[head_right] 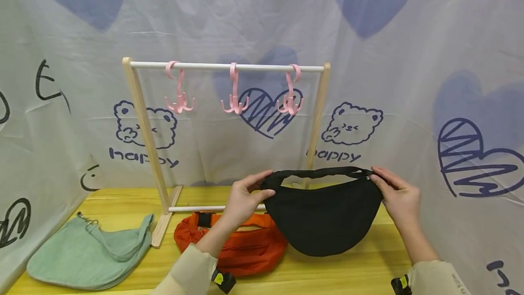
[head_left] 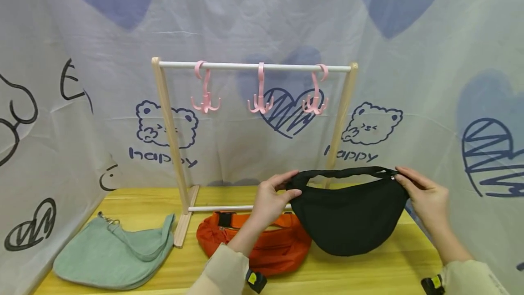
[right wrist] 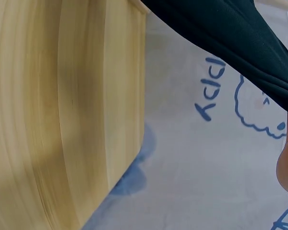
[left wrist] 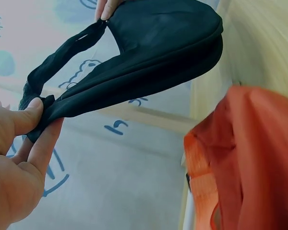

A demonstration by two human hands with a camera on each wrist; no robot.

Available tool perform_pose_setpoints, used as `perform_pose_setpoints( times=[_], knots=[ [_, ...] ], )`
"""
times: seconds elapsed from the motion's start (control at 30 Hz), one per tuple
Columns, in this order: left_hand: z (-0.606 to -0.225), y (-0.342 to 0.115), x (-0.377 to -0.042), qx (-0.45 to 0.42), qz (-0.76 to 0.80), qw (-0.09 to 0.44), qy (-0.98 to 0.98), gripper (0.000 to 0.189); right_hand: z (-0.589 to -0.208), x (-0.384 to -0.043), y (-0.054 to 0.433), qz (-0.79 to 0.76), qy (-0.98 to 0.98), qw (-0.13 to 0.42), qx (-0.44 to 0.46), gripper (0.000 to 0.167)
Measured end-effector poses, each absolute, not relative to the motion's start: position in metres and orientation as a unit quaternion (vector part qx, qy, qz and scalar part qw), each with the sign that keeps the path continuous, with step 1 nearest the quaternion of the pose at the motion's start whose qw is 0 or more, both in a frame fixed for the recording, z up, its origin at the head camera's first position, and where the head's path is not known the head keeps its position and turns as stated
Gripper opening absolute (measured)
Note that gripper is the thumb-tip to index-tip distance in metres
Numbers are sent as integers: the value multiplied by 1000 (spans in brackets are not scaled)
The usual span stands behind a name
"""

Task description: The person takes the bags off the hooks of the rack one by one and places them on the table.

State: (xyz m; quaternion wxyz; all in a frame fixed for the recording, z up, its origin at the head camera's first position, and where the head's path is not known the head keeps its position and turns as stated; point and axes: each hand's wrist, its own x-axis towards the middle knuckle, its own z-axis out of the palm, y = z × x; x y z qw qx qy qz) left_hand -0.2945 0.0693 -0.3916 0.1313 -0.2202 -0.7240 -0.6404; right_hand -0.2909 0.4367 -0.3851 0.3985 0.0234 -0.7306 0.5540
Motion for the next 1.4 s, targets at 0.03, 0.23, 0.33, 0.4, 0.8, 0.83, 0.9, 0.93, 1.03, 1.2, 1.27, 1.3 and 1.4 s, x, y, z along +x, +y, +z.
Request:
perform_pose_setpoints(
  times=[0.03,0.23,0.33,0.4,0.8,0.83,0.9,0.93,1.03,1.2,1.27,1.3,1.4],
  knots=[
    [-392,72,-294,-219,-644,127,-722,43,-384,-291,439,547,-737,398,17,23],
    [-395,89,-295,-204,-667,101,-710,44,-378,-294,455,495,-773,398,1,23],
    [-397,96,-295,-198,-673,88,-707,44,-378,-294,463,470,-788,398,6,23],
    [-397,101,-293,-198,-673,79,-708,44,-378,-294,469,458,-797,393,6,24],
    [-408,131,-292,-201,-656,49,-726,44,-380,-296,500,422,-824,378,18,24],
    [-409,133,-292,-199,-657,43,-726,44,-380,-296,503,418,-827,376,18,24],
    [-412,138,-292,-199,-660,35,-724,44,-382,-296,508,408,-835,370,17,25],
    [-414,141,-293,-198,-662,31,-722,44,-383,-296,511,396,-841,369,13,25],
    [-418,149,-295,-187,-669,24,-719,43,-385,-295,519,365,-858,361,5,26],
    [-427,162,-300,-166,-667,28,-725,42,-391,-296,531,341,-872,352,-5,26],
    [-430,166,-302,-162,-665,32,-728,41,-393,-296,534,337,-873,353,-7,26],
    [-431,169,-303,-160,-664,34,-729,41,-394,-296,535,332,-874,354,-7,26],
    [-434,174,-306,-152,-663,37,-732,41,-397,-298,538,316,-879,356,-12,25]
  ],
)
